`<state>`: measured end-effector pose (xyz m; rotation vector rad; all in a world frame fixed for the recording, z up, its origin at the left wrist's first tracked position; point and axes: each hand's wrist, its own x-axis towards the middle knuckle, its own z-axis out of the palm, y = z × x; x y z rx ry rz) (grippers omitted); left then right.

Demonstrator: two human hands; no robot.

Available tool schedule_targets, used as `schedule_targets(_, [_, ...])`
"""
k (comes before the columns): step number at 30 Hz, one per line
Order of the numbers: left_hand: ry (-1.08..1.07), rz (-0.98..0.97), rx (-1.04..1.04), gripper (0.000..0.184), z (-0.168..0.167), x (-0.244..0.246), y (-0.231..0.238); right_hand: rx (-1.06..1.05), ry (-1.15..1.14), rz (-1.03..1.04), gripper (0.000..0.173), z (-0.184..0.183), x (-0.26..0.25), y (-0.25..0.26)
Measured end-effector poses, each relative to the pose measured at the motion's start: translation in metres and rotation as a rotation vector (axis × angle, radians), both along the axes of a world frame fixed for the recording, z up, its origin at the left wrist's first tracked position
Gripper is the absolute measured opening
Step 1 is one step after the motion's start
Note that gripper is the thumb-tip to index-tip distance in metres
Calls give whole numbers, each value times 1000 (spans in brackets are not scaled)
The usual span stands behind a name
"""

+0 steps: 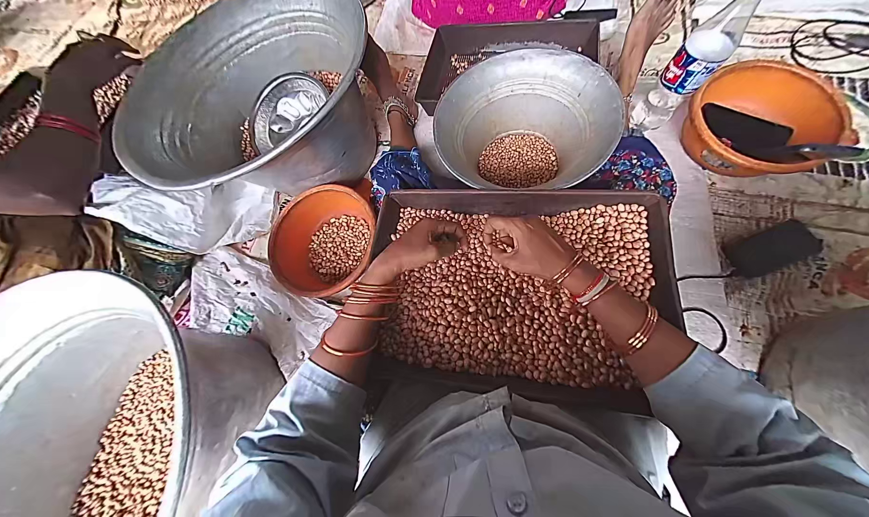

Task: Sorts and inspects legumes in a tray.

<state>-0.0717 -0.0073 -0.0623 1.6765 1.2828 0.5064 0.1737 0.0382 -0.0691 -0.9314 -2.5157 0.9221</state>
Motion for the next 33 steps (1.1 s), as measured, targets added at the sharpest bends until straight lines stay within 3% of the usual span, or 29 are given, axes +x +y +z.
schedule_targets(2, [127, -96, 20, 11, -7, 5, 1, -48, 191, -113, 13, 3, 8, 11])
schedule_targets(4, [255, -149, 29, 12, -6, 11, 0, -81, 184, -142, 11, 9, 15, 16])
schedule_targets(8, [377, -175, 22, 8, -3, 18, 1, -72, -236, 105, 13, 14, 10, 6])
schedule_targets(11, [214, -84, 25, 8, 2, 12, -6, 12, -434, 221, 15, 6, -1, -4])
schedule_targets(14, [-163, 62, -52, 13, 18, 3, -19, 61, -429, 245, 14, 1, -3, -10])
schedule_targets(16, [-260, 68, -77, 18, 18, -1, -22, 77, -423, 243, 17, 1, -3, -14])
schedule_targets(19, [-66, -32, -47, 16, 31, 9, -38, 61, -446, 228, 18, 0, -4, -14])
schedule_targets(22, [277, -120, 45, 18, 27, 22, -41, -44, -389, 167, 22, 9, 1, -3])
schedule_targets(24, [422, -160, 84, 17, 19, 28, -39, -82, -175, 84, 20, 17, 11, 7])
schedule_targets(28, [458, -167, 101, 9, 15, 36, -44, -233, 326, -95, 16, 11, 22, 22])
schedule_targets(30, [451, -173, 119, 9, 11, 37, -46, -280, 304, -124, 17, 11, 22, 22])
schedule_targets(33, [434, -112, 155, 6, 16, 28, -51, -211, 43, 6, 11, 13, 14, 11])
